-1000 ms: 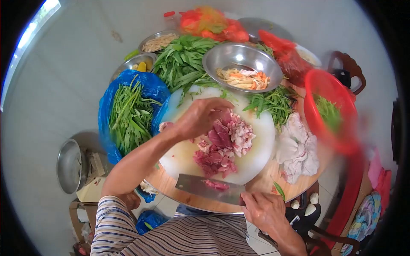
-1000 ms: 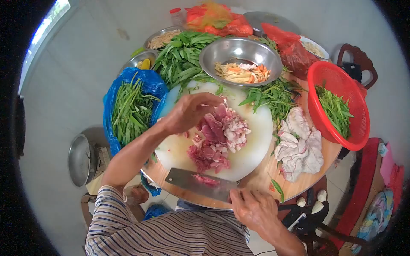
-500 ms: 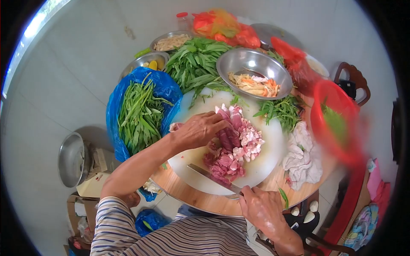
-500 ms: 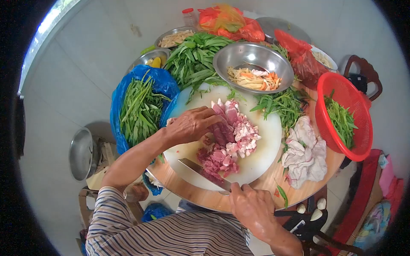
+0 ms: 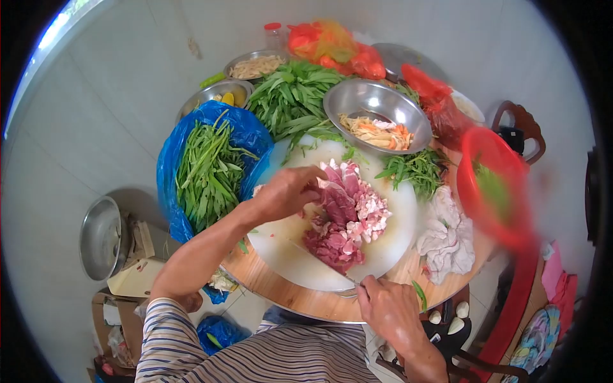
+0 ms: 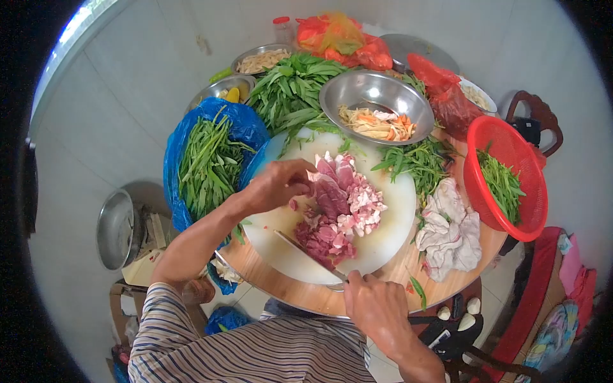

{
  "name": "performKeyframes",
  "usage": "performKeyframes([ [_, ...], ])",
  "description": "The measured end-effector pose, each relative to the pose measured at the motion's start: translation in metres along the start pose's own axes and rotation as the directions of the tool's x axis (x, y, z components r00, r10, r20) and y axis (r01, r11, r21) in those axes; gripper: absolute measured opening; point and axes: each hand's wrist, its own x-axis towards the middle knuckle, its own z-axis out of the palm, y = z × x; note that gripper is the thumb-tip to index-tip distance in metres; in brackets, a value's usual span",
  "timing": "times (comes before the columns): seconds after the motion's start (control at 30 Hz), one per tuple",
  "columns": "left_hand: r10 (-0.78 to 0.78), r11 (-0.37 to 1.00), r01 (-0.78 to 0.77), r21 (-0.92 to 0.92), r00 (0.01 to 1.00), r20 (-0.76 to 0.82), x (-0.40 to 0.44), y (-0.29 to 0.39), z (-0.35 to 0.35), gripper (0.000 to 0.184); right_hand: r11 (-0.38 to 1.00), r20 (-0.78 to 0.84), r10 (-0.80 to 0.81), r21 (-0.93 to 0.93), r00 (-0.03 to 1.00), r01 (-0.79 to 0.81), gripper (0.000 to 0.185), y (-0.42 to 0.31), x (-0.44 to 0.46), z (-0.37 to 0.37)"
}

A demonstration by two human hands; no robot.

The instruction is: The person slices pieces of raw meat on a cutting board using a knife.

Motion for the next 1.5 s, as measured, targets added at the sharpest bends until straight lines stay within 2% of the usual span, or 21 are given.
performKeyframes([
  [0.03,0.001,1.0,-0.001,0.001,1.0,-0.004,-0.003,0.001,-0.003,0.043,1.0,-0.024,0.027,0.006,0.999,-0.027,0.021,0.003,0.001,0.004],
  [0.13,0.08,0.904,-0.15,-0.401,0.979,-0.186,-0.024,0.0,-0.017,0.034,0.994,-0.037,0.1,0.04,0.994,-0.099,0.021,0.004,0.005,0.001],
  [0.17,0.077,0.905,-0.151,-0.397,0.977,-0.197,-0.035,0.001,-0.019,0.034,0.985,-0.022,0.159,0.067,0.987,-0.157,0.022,0.004,0.006,-0.001],
  [0.23,-0.05,0.746,-0.042,-0.665,0.992,-0.119,-0.062,0.011,-0.021,0.035,0.981,-0.007,0.175,0.083,0.985,-0.174,0.023,0.008,0.008,-0.003],
  [0.27,-0.011,0.675,-0.072,-0.734,0.994,-0.108,-0.075,0.003,-0.015,0.037,0.974,0.013,0.204,0.098,0.979,-0.204,0.024,0.009,0.009,-0.004],
  [0.4,-0.142,0.563,0.111,-0.819,0.989,0.036,-0.119,-0.023,0.016,0.038,0.97,0.05,0.223,0.09,0.973,-0.227,0.024,0.009,0.01,-0.01],
  [0.43,-0.183,0.576,0.135,-0.806,0.982,0.034,-0.125,-0.035,0.031,0.036,0.966,0.051,0.223,0.122,0.973,-0.228,0.023,0.008,0.011,-0.013],
  [0.5,-0.173,0.907,0.103,-0.408,0.975,-0.139,-0.133,-0.046,0.051,0.037,0.962,0.074,0.219,0.15,0.973,-0.228,0.022,0.004,0.012,-0.013],
  [0.53,-0.188,0.9,0.115,-0.421,0.972,-0.138,-0.136,-0.046,0.057,0.037,0.971,0.055,0.185,0.145,0.981,-0.191,0.021,0.002,0.013,-0.013],
  [0.6,-0.224,0.973,0.185,-0.14,0.907,-0.357,-0.138,-0.041,0.067,0.042,0.971,0.047,0.174,0.159,0.984,-0.18,0.019,-0.005,0.015,-0.013],
  [0.63,-0.233,0.97,0.191,-0.15,0.904,-0.359,-0.138,-0.041,0.071,0.042,0.972,0.057,0.169,0.154,0.984,-0.176,0.019,-0.008,0.014,-0.012],
  [0.67,0.013,0.977,0.112,0.181,0.818,-0.576,-0.138,-0.042,0.074,0.045,0.964,0.035,0.177,0.193,0.984,-0.181,0.019,-0.012,0.014,-0.011],
  [0.7,0.31,0.857,0.103,0.504,0.678,-0.666,-0.138,-0.043,0.075,0.047,0.955,0.008,0.188,0.233,0.982,-0.185,0.019,-0.015,0.015,-0.01],
  [0.77,0.291,0.878,0.083,0.472,0.691,-0.662,-0.147,-0.041,0.085,0.049,0.938,-0.008,0.208,0.285,0.978,-0.197,0.018,-0.021,0.017,-0.007],
  [0.83,0.303,0.905,-0.096,0.414,0.829,-0.47,-0.157,-0.031,0.097,0.048,0.918,-0.017,0.232,0.334,0.973,-0.213,0.018,-0.023,0.017,-0.005],
  [0.93,0.316,0.901,-0.117,0.418,0.838,-0.445,-0.159,-0.027,0.104,0.049,0.893,0.027,0.29,0.352,0.957,-0.281,0.016,-0.02,0.02,-0.006],
  [1.1,0.312,0.886,-0.102,0.452,0.852,-0.42,-0.16,-0.033,0.105,0.051,0.737,-0.129,0.43,0.621,0.894,-0.265,0.017,-0.011,0.02,-0.01],
  [1.2,0.23,0.946,-0.099,0.308,0.876,-0.423,-0.16,-0.032,0.103,0.052,0.676,-0.155,0.503,0.684,0.851,-0.275,0.019,-0.006,0.019,-0.014],
  [1.27,0.418,0.874,-0.347,0.34,0.894,-0.161,-0.162,-0.027,0.1,0.054,0.609,-0.128,0.55,0.738,0.825,-0.291,0.017,-0.004,0.018,-0.015],
  [1.37,0.461,0.838,-0.438,0.326,0.887,0.008,-0.168,-0.013,0.089,0.054,0.663,-0.113,0.499,0.689,0.859,-0.294,0.016,-0.003,0.014,-0.007],
  [1.5,0.494,0.863,-0.446,0.238,0.845,-0.205,-0.167,-0.027,0.087,0.049,0.822,-0.007,0.312,0.504,0.95,-0.267,0.019,-0.016,0.007,0.0],
])
